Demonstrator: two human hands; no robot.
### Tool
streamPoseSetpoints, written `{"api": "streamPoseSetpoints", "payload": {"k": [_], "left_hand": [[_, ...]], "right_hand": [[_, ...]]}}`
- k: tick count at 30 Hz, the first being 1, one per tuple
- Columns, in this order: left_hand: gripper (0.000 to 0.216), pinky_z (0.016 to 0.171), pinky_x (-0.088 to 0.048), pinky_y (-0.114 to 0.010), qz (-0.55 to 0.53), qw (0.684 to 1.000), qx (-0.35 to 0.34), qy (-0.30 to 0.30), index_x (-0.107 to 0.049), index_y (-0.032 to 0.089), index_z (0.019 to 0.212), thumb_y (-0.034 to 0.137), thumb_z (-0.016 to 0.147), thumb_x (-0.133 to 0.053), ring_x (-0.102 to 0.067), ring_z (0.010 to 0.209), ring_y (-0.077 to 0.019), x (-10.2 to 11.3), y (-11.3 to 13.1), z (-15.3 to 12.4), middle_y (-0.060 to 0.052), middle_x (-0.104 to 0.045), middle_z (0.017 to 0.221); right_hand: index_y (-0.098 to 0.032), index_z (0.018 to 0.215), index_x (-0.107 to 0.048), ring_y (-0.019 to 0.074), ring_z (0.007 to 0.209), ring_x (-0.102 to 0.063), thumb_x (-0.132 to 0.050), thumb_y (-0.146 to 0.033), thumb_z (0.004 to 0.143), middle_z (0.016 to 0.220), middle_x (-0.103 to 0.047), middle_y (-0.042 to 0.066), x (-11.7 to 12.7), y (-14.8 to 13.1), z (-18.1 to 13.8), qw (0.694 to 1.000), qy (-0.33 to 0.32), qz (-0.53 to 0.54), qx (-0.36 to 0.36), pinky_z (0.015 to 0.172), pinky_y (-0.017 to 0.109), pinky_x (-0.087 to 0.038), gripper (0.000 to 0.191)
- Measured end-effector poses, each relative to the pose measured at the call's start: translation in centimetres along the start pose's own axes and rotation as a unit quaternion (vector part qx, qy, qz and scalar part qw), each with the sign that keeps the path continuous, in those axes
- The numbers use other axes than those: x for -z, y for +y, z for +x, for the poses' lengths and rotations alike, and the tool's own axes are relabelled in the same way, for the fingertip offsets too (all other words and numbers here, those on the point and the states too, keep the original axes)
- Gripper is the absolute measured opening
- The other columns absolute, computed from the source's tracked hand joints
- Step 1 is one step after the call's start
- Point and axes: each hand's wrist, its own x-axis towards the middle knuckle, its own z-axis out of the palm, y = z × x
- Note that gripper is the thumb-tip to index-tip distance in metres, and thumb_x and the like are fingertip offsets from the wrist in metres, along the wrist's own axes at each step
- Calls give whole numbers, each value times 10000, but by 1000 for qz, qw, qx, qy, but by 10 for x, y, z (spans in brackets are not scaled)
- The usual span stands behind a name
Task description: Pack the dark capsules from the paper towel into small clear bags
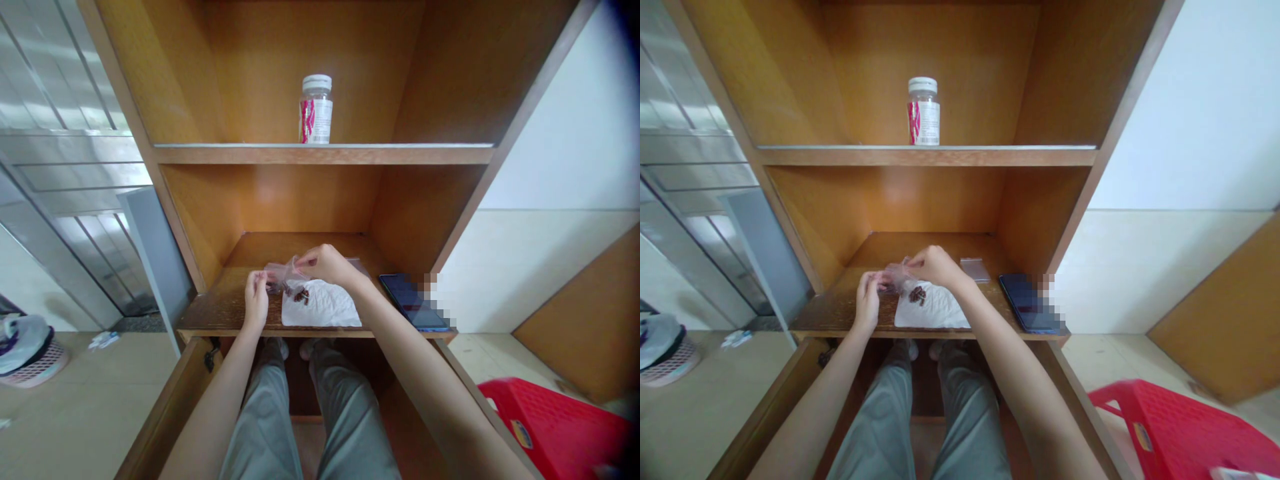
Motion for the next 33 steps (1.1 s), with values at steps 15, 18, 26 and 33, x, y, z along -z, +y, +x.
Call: {"api": "streamPoseSetpoints", "payload": {"k": [15,18,26,33], "left_hand": [[775,672,-451,-281,-200,942,96,-250,-311,305,1277,332,612,-709,-572,926,-201,-9,39,-20,-102,-444,1281],[756,658,-449,-278,-208,946,84,-233,-293,303,1273,400,632,-682,-537,1015,-232,-8,41,-20,-113,-426,1303],[490,692,-445,-301,-239,944,108,-201,-426,249,1131,323,696,-640,-572,955,-205,1,25,-14,-100,-510,1223],[446,724,-450,-320,-212,947,137,-199,-468,224,1084,280,684,-657,-601,891,-191,14,14,-7,-86,-579,1123]], "right_hand": [[-127,759,-687,86,519,-517,-669,-427,605,629,-646,33,-5,-1,-14,965,-23,234,-117,502,210,-372,338],[-136,748,-682,89,527,-525,-670,-386,610,624,-647,24,-12,3,-15,961,-35,245,-122,495,206,-356,285],[-143,703,-607,109,588,-554,-641,-297,627,647,-615,19,-27,18,-14,944,30,293,-151,551,223,-411,176],[-181,992,-525,172,944,-557,-391,-392,789,1087,-563,99,-65,62,-4,913,261,274,-154,769,292,-434,323]]}}
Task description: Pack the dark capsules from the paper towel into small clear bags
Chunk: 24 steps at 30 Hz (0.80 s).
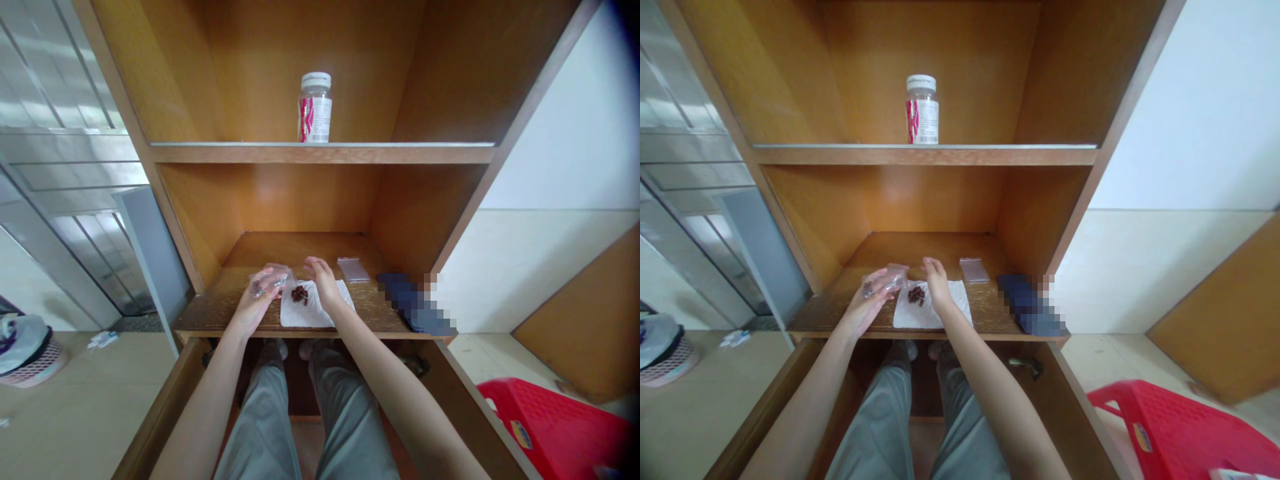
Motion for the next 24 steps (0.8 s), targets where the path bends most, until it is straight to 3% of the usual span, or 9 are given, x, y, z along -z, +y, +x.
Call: {"api": "streamPoseSetpoints", "payload": {"k": [4,8,14,20,24], "left_hand": [[436,751,-453,-328,31,999,23,-17,-504,208,1059,243,660,-675,-595,915,-201,2,4,0,-78,-613,1043],[425,816,-437,-339,109,993,36,-30,-541,204,1031,219,634,-690,-577,946,-195,0,4,6,-69,-611,1030],[492,841,-421,-358,189,976,81,-68,-535,205,1021,199,569,-729,-574,933,-189,-8,1,20,-68,-591,1030],[498,803,-442,-372,207,973,54,-84,-535,188,1013,196,556,-733,-586,893,-196,-11,5,26,-79,-603,975],[459,857,-418,-388,200,976,30,-82,-535,176,1013,212,591,-714,-571,946,-199,-11,10,22,-86,-590,1030]], "right_hand": [[-200,1170,-413,174,1089,-489,-196,-449,857,1203,-496,116,-5,34,4,997,11,-61,38,840,317,-404,455],[-219,1194,-383,176,1108,-485,-99,-472,868,1253,-463,114,-7,47,1,998,-12,-59,9,825,327,-417,501],[-183,1130,-422,182,1099,-488,-169,-517,852,1227,-485,127,-9,45,-5,1000,-2,-4,-4,857,333,-406,503],[-181,1035,-468,181,1018,-534,-223,-526,839,1120,-551,123,-8,45,-5,1000,8,24,-5,855,332,-405,466],[-190,997,-479,175,963,-552,-240,-525,834,1061,-566,103,-9,42,-7,999,14,42,5,829,319,-417,443]]}}
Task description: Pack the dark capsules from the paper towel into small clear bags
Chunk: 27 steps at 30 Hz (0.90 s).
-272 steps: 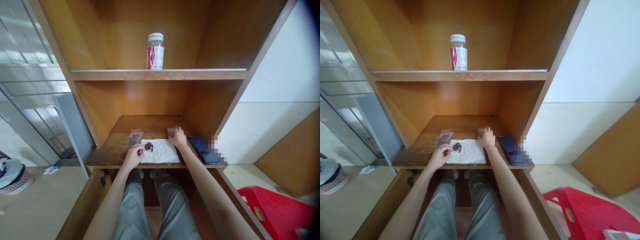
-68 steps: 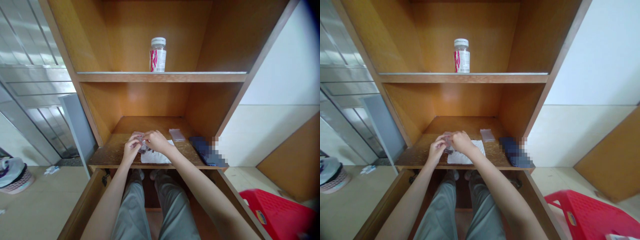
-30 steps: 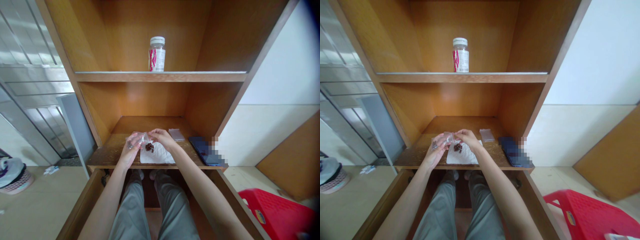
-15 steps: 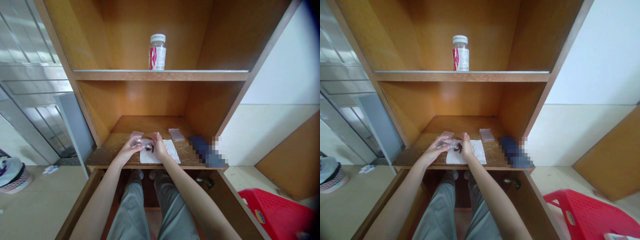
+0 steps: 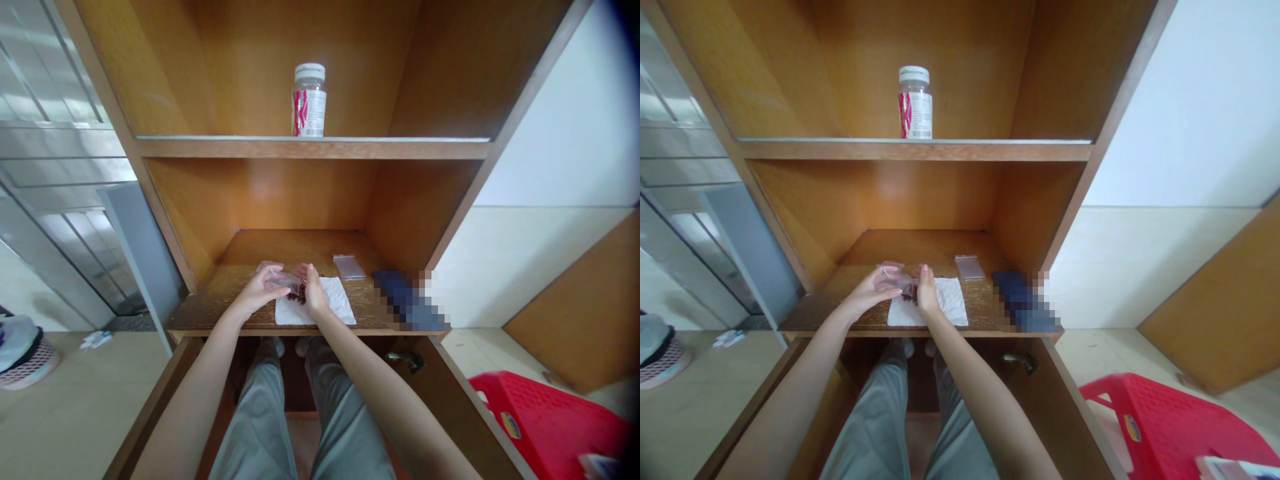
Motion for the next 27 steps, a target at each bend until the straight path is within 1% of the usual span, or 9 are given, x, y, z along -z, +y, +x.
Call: {"api": "streamPoseSetpoints", "payload": {"k": [4,7,9,12,15,18,20,22,27], "left_hand": [[466,908,-389,-390,-53,998,-27,21,-502,187,1063,215,636,-686,-544,1003,-193,-2,-5,-7,-78,-575,1083],[468,898,-400,-382,-84,994,-38,62,-479,202,1092,228,664,-666,-517,1051,-206,-3,-12,-12,-77,-561,1111],[465,899,-402,-377,-93,991,-56,77,-470,207,1098,228,674,-658,-503,1075,-212,-4,-14,-14,-82,-551,1132],[469,918,-391,-368,-100,990,-70,73,-457,212,1108,218,681,-652,-485,1102,-207,-6,-13,-16,-84,-537,1161],[515,930,-384,-363,-112,991,-53,57,-431,221,1150,207,683,-650,-486,1104,-202,-9,-10,-19,-83,-516,1198],[628,926,-387,-334,-127,990,-35,55,-379,238,1221,190,665,-667,-478,1118,-206,-11,-10,-20,-87,-487,1242],[665,871,-423,-311,-130,989,-17,64,-354,234,1248,200,664,-669,-506,1086,-210,-10,-12,-21,-99,-520,1205],[640,785,-460,-297,-124,990,7,70,-364,213,1244,230,676,-659,-568,987,-207,-9,-15,-21,-105,-585,1097],[629,678,-490,-293,-112,991,51,61,-394,172,1225,271,667,-667,-636,791,-196,-7,-15,-23,-87,-652,906]], "right_hand": [[-216,897,-519,170,925,-541,-327,-471,821,978,-580,48,0,-5,-3,999,30,3,44,829,316,-400,328],[-214,802,-546,167,864,-530,-434,-406,783,864,-578,20,2,-11,-6,995,50,-21,85,827,312,-384,223],[-204,727,-563,165,850,-521,-472,-370,766,820,-561,19,3,-16,-8,991,37,-37,125,837,309,-374,193],[-197,663,-587,166,902,-504,-499,-331,757,859,-538,31,4,-23,-12,982,-13,-57,181,872,304,-353,185],[-199,674,-593,167,943,-487,-540,-292,732,907,-512,36,4,-28,-16,978,-44,-60,196,880,303,-352,121],[-197,666,-576,166,937,-484,-551,-264,718,898,-498,35,4,-30,-16,979,-32,-42,199,871,306,-362,88],[-195,664,-562,164,915,-489,-538,-253,720,880,-496,33,4,-30,-15,979,-10,-25,200,861,310,-370,83],[-193,661,-550,161,888,-495,-519,-244,723,868,-496,32,5,-29,-14,980,5,-17,199,838,311,-384,86],[-193,680,-545,167,859,-503,-500,-250,721,880,-519,38,6,-24,-13,983,11,-20,184,762,309,-419,83]]}}
